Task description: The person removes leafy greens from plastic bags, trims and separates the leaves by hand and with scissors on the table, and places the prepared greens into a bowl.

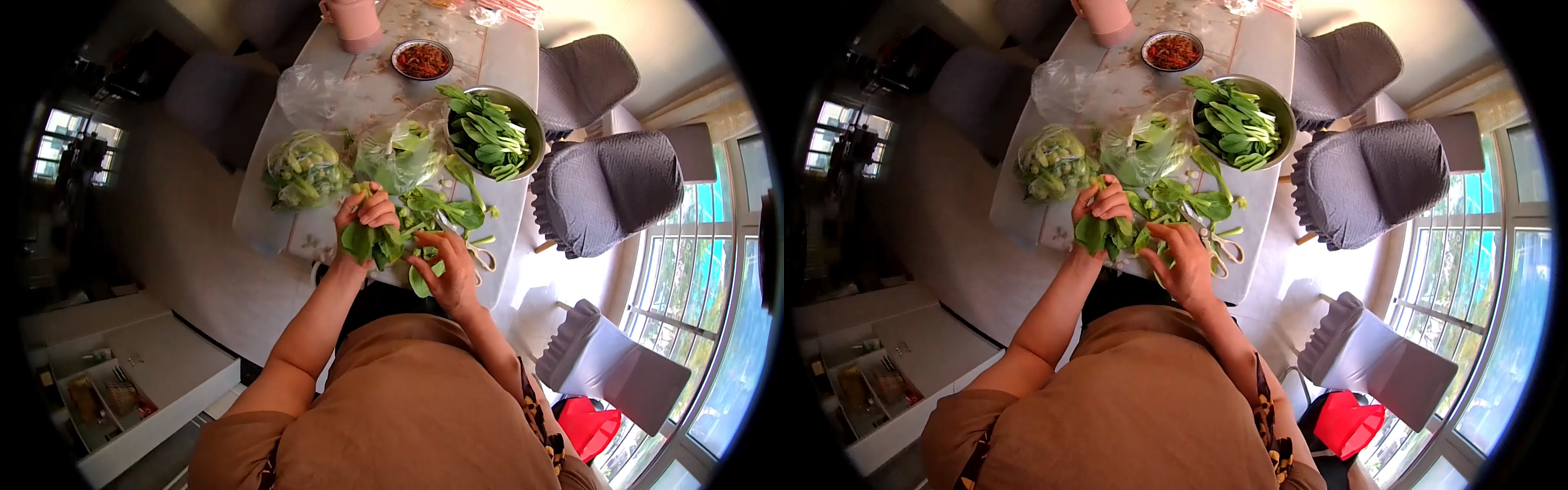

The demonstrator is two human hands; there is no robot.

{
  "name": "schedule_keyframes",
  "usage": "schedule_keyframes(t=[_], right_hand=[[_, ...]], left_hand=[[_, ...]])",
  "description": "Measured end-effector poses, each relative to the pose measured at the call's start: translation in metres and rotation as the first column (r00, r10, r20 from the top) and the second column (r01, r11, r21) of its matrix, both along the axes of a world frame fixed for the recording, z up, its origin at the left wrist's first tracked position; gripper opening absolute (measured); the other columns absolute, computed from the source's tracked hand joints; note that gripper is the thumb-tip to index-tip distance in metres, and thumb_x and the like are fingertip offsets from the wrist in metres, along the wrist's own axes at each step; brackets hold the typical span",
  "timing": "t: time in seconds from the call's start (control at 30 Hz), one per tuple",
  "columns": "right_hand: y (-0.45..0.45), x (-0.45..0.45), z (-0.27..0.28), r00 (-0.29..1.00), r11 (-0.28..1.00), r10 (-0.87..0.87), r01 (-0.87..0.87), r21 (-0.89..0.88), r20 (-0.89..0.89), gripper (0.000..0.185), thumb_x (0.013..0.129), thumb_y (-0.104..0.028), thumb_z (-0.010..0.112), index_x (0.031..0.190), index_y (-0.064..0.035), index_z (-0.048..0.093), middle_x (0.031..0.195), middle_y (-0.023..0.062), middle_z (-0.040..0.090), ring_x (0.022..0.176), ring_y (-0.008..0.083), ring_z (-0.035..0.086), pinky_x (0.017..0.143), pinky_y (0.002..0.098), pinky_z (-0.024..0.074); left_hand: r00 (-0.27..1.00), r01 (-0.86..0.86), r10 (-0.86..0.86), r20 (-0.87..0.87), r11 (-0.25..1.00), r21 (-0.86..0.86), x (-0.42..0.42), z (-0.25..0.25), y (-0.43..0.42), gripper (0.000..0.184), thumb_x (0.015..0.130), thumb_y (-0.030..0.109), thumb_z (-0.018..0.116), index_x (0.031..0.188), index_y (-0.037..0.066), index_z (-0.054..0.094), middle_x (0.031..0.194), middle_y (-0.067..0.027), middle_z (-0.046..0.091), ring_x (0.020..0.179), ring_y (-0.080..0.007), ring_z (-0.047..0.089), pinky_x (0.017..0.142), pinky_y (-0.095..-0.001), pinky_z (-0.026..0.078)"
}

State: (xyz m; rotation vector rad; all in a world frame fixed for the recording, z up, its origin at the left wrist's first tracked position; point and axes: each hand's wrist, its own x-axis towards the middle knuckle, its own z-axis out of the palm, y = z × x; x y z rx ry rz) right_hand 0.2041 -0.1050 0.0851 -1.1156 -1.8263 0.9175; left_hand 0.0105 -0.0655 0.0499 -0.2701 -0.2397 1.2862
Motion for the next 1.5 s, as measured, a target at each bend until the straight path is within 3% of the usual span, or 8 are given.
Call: schedule_keyframes(t=[0.13,0.27,0.37,0.63,1.03,1.17,1.27,1.5], right_hand=[[0.018,-0.001,-0.001,0.993,0.973,0.019,-0.045,0.224,0.116,0.036,0.081,0.001,0.076,0.116,-0.0036,0.066,0.1,0.0122,0.066,0.09,0.0259,0.063,0.071,0.031,0.0552],[0.014,0.013,-0.027,0.786,0.716,-0.308,-0.179,-0.675,-0.536,0.012,0.095,-0.011,0.065,0.106,-0.006,0.068,0.1,0.0049,0.069,0.091,0.0208,0.065,0.073,0.0353,0.053],[0.015,0.021,-0.015,0.589,0.521,-0.522,-0.353,-0.777,-0.617,0.02,0.101,-0.021,0.056,0.113,-0.0068,0.064,0.104,0.0028,0.068,0.095,0.0166,0.065,0.075,0.0316,0.052],[0.013,0.036,-0.051,0.304,0.308,-0.733,-0.65,-0.695,-0.609,0.026,0.101,-0.023,0.057,0.12,-0.006,0.06,0.113,0.0083,0.071,0.1,0.0183,0.068,0.075,0.028,0.0533],[0.008,0.033,-0.053,0.388,0.416,-0.718,-0.427,-0.803,-0.578,0.026,0.101,-0.027,0.06,0.119,-0.0088,0.061,0.118,0.0097,0.07,0.096,0.0173,0.068,0.071,0.0279,0.0535],[0.008,0.036,-0.072,0.78,0.485,-0.491,-0.125,-0.866,-0.388,0.032,0.101,-0.026,0.06,0.121,-0.0017,0.06,0.115,0.012,0.071,0.087,0.0206,0.071,0.066,0.0326,0.0559],[-0.012,0.038,-0.114,0.948,0.701,-0.313,0.278,-0.657,0.067,0.038,0.099,-0.022,0.06,0.13,-0.0002,0.055,0.113,0.0114,0.07,0.084,0.0178,0.071,0.058,0.0282,0.0553],[-0.047,0.065,-0.089,0.887,0.601,-0.462,0.311,-0.737,-0.003,0.029,0.098,-0.016,0.06,0.121,0.0013,0.06,0.101,0.0121,0.073,0.078,0.0188,0.073,0.059,0.0307,0.055]], left_hand=[[0.989,0.118,-0.122,-0.087,0.992,-0.043,0.014,-0.008,0.006,0.017,0.103,0.011,0.05,0.113,0.0,0.057,0.073,0.0006,0.049,0.07,-0.0138,0.052,0.073,-0.0308,0.049],[0.909,0.197,-0.237,-0.344,0.969,-0.149,0.013,-0.007,0.005,0.018,0.102,0.013,0.049,0.114,0.001,0.057,0.09,-0.005,0.058,0.096,-0.025,0.058,0.093,-0.0421,0.049],[0.867,0.234,-0.251,-0.43,0.968,-0.093,0.013,-0.023,0.007,0.023,0.1,0.013,0.049,0.118,0.001,0.058,0.125,-0.0173,0.065,0.136,-0.033,0.05,0.115,-0.049,0.041],[0.62,0.32,-0.464,-0.632,0.886,-0.337,-0.003,-0.015,0.007,0.023,0.102,0.008,0.047,0.121,-0.001,0.054,0.139,-0.0227,0.056,0.126,-0.0327,0.058,0.098,-0.0359,0.058],[0.33,0.07,-0.376,-0.866,0.924,-0.375,-0.011,-0.01,-0.003,0.023,0.1,0.015,0.058,0.118,0.001,0.054,0.12,-0.0206,0.068,0.096,-0.0277,0.073,0.076,-0.0324,0.061],[0.086,-0.049,-0.151,-0.985,0.987,-0.156,-0.015,0.017,0.015,0.022,0.103,0.017,0.055,0.121,0.004,0.053,0.115,-0.0197,0.069,0.09,-0.0232,0.072,0.07,-0.0338,0.059],[-0.192,0.053,0.045,-0.98,0.998,0.035,0.002,0.05,0.05,0.021,0.106,0.019,0.051,0.122,0.007,0.051,0.112,-0.0166,0.069,0.082,-0.0186,0.071,0.066,-0.033,0.055],[-0.611,0.474,0.531,-0.587,0.84,0.266,0.098,0.051,0.167,0.024,0.102,0.02,0.057,0.118,0.003,0.053,0.105,-0.0136,0.069,0.081,-0.0254,0.07,0.065,-0.0386,0.054]])
